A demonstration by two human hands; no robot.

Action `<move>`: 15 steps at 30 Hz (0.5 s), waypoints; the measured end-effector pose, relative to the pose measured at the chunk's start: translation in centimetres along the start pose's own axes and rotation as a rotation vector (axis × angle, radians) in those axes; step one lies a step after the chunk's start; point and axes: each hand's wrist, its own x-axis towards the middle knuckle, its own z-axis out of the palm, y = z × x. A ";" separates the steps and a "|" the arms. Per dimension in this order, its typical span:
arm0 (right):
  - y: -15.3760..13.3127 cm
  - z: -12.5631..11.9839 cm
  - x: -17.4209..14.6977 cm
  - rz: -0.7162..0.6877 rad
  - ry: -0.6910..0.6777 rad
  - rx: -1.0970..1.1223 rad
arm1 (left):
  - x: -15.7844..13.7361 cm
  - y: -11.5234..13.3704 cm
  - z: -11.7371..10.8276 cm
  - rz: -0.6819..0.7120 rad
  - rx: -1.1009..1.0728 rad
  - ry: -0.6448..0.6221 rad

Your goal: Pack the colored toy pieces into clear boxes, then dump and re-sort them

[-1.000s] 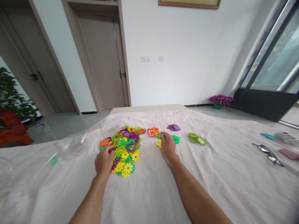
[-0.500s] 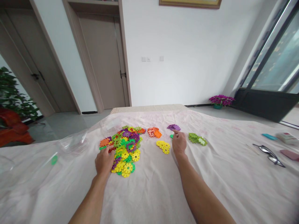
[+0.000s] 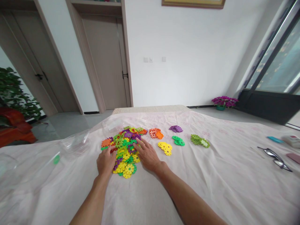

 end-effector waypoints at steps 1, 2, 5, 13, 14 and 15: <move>0.0 0.2 0.1 -0.002 -0.007 0.000 | 0.0 0.0 0.0 0.000 0.001 -0.001; 0.2 0.3 0.3 -0.002 -0.008 0.009 | 0.0 0.0 0.1 0.000 0.002 -0.002; 0.6 0.6 0.6 0.014 0.011 0.056 | 0.0 0.0 0.1 0.001 0.007 -0.009; 0.4 0.4 0.4 0.071 0.109 0.149 | 0.0 0.1 -0.1 0.006 0.011 -0.016; 0.4 0.4 0.3 0.093 0.151 0.176 | 0.0 0.1 -0.1 0.003 0.013 -0.015; 0.5 0.3 0.2 0.122 0.198 0.211 | 0.0 0.1 -0.1 0.002 0.015 -0.014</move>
